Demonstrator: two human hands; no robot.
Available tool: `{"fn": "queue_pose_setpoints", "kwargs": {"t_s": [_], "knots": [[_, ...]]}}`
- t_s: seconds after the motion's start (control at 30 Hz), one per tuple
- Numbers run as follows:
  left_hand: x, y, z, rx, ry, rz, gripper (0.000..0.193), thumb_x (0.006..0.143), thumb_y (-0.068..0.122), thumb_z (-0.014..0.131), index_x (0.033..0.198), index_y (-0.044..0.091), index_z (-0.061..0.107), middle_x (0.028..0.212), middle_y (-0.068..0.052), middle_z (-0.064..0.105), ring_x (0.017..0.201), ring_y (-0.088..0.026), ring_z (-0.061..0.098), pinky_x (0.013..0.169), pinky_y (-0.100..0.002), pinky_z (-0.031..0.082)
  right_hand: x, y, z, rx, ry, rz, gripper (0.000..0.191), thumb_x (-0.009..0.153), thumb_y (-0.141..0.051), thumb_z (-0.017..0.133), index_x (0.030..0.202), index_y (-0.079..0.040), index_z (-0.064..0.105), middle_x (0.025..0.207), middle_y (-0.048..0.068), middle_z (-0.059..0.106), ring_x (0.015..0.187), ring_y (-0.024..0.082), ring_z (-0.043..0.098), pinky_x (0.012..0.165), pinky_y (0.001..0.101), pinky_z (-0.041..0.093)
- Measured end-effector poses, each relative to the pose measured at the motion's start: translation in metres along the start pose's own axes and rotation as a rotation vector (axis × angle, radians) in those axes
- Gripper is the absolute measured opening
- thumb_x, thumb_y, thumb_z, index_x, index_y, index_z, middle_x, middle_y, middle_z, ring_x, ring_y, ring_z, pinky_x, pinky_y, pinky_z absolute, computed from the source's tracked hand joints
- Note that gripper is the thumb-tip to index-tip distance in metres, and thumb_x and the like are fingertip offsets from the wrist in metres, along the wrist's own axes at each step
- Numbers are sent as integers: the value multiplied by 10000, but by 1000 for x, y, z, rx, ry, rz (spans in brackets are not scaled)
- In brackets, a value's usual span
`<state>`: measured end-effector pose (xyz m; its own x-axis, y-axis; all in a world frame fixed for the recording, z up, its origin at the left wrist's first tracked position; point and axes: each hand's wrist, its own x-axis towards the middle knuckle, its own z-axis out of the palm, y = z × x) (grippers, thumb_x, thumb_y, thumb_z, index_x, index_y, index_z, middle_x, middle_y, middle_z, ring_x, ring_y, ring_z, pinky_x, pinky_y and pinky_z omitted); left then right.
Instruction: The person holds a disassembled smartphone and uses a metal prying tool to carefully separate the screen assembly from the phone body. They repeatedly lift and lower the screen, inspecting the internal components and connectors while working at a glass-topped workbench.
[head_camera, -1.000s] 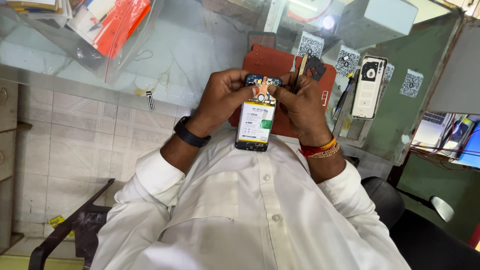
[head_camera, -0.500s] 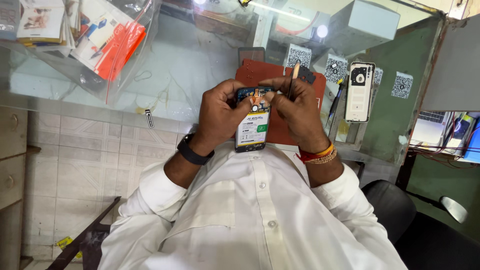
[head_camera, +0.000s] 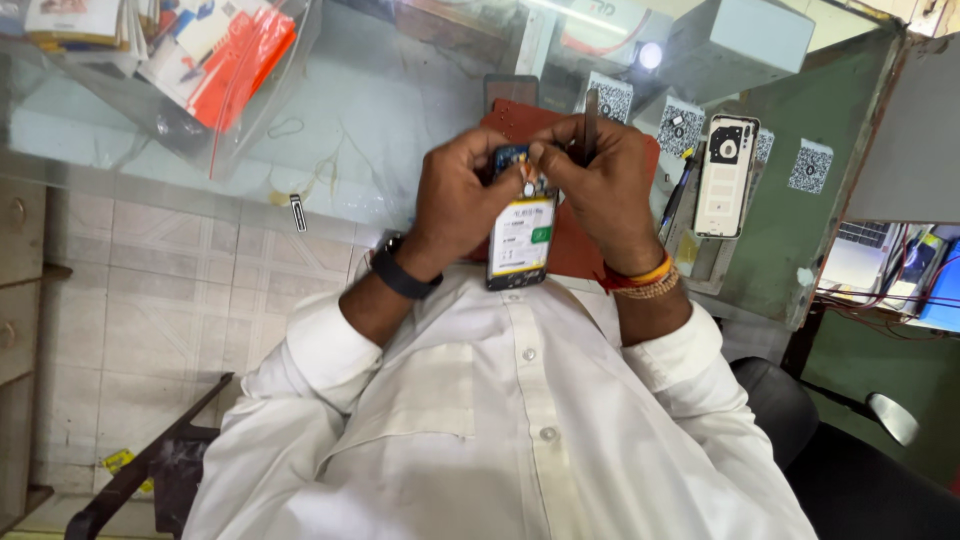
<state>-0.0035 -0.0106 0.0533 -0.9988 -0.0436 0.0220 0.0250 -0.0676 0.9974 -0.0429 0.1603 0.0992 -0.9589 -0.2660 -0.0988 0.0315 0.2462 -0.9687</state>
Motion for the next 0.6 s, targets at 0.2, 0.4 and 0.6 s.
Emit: {"fn": "queue_pose_setpoints", "kwargs": {"t_s": [0.2,0.4,0.6], "knots": [[18,-14,1,-259,143,-93,116,928,-9,678,866,28,588,781,-13,664,672,-20,602,562,-203,490,-23,-18,4,-632,182,-437,326,931,-170,876,1194,-44,732,1131,108,648,722,189,583,637,318,468],[19,-24,7,-357,214,-176,138,912,-5,677,827,26,574,749,-17,651,636,-25,585,532,-213,482,-55,-20,21,-906,112,-576,572,768,-393,910,1218,-100,713,1317,143,595,838,257,689,668,346,550],[15,-33,13,-310,238,-181,150,896,-11,680,797,21,572,742,-18,608,649,-33,525,549,-236,462,-58,-2,32,-1021,106,-553,544,760,-146,849,1280,-111,694,1250,94,643,714,199,656,607,344,517]]}}
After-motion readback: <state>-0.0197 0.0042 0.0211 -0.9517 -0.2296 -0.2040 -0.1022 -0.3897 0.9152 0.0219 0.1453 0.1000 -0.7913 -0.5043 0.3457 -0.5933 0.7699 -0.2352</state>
